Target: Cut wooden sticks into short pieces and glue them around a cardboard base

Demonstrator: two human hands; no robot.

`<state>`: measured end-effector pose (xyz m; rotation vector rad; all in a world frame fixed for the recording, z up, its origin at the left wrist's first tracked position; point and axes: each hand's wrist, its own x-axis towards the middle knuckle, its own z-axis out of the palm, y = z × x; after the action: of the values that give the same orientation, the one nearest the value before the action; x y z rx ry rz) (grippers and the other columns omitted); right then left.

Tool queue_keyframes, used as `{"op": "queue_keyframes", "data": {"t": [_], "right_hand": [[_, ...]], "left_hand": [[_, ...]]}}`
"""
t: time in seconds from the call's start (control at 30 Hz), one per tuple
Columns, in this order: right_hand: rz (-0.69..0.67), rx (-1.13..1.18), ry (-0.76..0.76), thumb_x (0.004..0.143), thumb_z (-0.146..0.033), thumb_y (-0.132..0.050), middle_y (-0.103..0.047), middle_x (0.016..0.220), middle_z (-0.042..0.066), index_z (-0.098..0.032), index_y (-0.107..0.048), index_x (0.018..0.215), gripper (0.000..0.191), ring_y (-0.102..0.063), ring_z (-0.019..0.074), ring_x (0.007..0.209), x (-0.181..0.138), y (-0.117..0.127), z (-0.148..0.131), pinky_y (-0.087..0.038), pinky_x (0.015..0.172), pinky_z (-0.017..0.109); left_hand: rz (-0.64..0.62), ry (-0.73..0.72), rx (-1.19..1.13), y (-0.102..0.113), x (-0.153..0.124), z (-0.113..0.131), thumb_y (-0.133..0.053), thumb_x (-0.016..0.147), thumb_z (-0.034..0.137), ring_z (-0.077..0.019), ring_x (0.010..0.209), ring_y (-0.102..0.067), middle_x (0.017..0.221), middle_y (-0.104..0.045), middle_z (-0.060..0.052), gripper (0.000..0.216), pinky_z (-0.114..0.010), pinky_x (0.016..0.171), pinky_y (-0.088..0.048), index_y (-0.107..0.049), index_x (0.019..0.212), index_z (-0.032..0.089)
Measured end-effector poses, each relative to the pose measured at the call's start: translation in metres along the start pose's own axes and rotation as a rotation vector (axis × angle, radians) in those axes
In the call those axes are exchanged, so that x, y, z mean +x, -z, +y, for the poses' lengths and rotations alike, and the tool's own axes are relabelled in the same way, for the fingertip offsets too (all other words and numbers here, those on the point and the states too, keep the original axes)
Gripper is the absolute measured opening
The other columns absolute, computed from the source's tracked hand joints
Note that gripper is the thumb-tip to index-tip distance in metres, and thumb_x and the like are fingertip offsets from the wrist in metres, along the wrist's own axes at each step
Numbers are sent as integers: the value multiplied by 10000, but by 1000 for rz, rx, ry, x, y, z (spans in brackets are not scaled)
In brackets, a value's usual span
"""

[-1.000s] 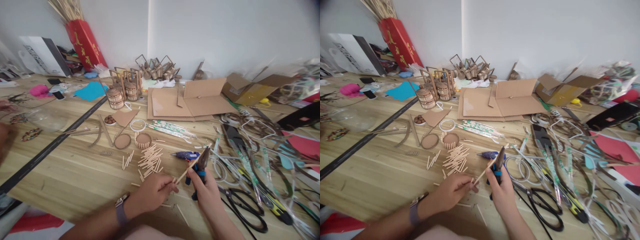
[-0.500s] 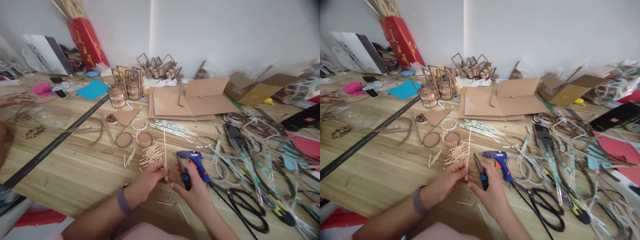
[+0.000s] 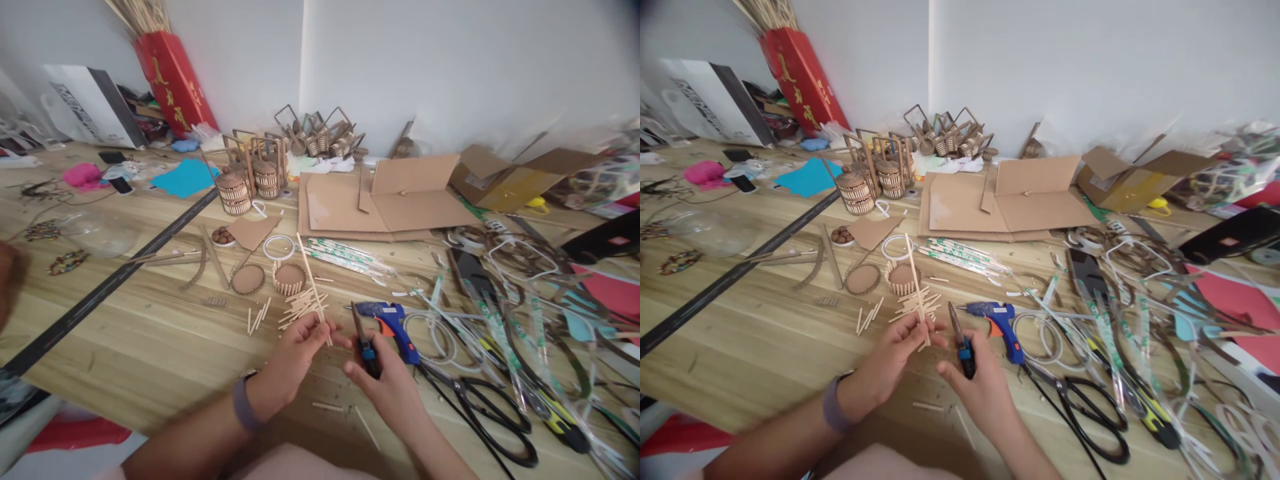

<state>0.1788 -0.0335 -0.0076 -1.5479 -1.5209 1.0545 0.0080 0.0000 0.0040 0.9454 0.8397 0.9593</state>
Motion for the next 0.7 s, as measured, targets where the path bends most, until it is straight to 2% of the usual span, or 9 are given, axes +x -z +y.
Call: {"op": "queue_keyframes", "data": {"t": [0.07,0.17,0.23,0.3,0.47,0.53,0.6,0.7], "right_hand": [[-181,238,-124,791,-569,-650,-552,743,-11,-191,-601,935,407,-520,161,661,-2,0,1,-423,614,275],[-418,657,-294,745,-617,-695,-541,749,-15,-185,-602,874,460,-496,123,613,-6,-6,0,-393,579,247],[-450,858,-393,703,-562,-764,-575,788,-2,-190,-605,838,427,-510,113,618,-8,-10,-3,-403,575,235],[-453,973,-456,686,-490,-801,-604,796,5,-193,-619,846,383,-539,114,638,-10,-12,-8,-424,579,226],[-510,937,-521,657,-313,-783,-661,775,8,-192,-662,916,311,-641,162,733,-13,-7,-20,-487,676,260],[-477,880,-503,646,-268,-739,-671,784,10,-194,-678,937,306,-643,172,751,-13,-5,-22,-483,664,258],[-457,795,-462,636,-242,-699,-671,793,17,-187,-692,954,322,-632,184,756,-13,-1,-22,-475,640,264],[-386,611,-366,640,-217,-666,-675,851,26,-189,-707,940,304,-616,202,826,-12,12,-24,-471,678,280]], "left_hand": [[-33,-6,-37,1,-1,-1,-666,819,564,-224,892,-646,751,-709,-47,394,-360,892,-457,-581,844,180],[-151,59,-154,0,-1,-8,-671,805,580,-183,657,-640,745,-697,-46,423,-312,641,-518,-552,839,176],[-188,120,-194,-1,-1,-13,-676,790,597,-146,505,-597,755,-690,-43,450,-268,475,-481,-546,849,170],[-179,137,-201,-1,-1,-14,-687,782,589,-119,444,-566,767,-686,-41,453,-236,410,-437,-546,846,163],[-96,57,-143,4,1,-5,-695,818,506,-114,604,-587,737,-688,-49,380,-188,486,-384,-566,807,149],[-102,40,-105,6,1,-1,-667,838,519,-138,670,-601,723,-691,-51,376,-207,541,-405,-572,810,155],[-122,11,-53,7,1,3,-648,848,532,-171,761,-625,711,-700,-53,376,-251,673,-453,-582,822,162],[-126,-10,45,8,1,7,-641,841,548,-191,768,-642,736,-724,-53,390,-314,807,-454,-604,871,161]]}}
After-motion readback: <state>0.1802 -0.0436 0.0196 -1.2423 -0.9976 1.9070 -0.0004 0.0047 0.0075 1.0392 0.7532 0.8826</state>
